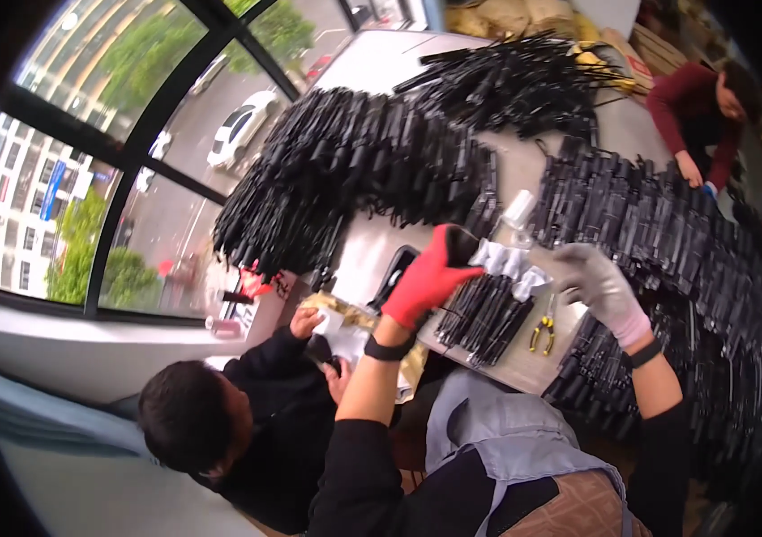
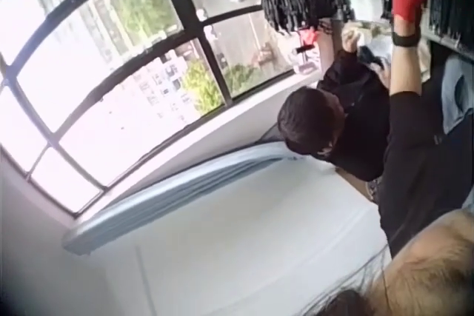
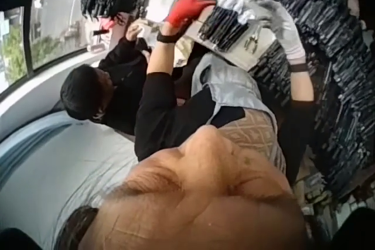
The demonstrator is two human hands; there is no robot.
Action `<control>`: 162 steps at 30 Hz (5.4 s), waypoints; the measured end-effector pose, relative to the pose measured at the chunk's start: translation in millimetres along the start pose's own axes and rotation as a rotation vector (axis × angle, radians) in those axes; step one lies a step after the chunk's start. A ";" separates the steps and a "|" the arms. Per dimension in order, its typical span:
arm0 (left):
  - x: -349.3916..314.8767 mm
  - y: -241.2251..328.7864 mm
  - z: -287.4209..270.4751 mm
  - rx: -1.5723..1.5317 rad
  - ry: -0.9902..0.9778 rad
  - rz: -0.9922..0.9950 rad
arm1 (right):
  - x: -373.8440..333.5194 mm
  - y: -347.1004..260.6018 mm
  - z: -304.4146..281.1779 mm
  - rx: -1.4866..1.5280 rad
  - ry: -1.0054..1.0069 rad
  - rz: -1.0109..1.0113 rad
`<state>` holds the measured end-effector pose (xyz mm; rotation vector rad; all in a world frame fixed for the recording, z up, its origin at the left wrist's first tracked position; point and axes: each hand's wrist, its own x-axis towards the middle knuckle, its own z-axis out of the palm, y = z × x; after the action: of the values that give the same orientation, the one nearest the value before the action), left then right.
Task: The person picks up an umbrella frame, opens and closes it, and then uses pliers to secure a rubber band around it. Finally, they place the umbrella frame onto a stack on the table.
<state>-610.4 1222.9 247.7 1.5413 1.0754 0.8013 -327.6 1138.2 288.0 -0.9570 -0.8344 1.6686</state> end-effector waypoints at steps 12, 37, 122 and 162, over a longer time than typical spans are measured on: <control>67.2 -70.0 -26.3 0.697 0.089 0.367 | 26.0 -41.9 -8.2 0.963 0.337 -0.263; -50.3 102.4 256.0 -0.986 -0.607 -0.312 | -9.0 -84.8 -50.9 -1.201 0.826 -0.977; 112.6 157.0 168.1 -1.820 -0.253 -0.016 | -5.8 24.0 77.9 0.835 -0.146 -0.345; 6.8 12.5 256.5 0.470 -0.164 0.320 | -196.2 -137.3 -332.2 -1.519 1.131 0.353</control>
<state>-374.4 1133.3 200.3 2.1779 0.9490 0.6432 62.1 1012.9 297.8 -2.7728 -1.0205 0.1632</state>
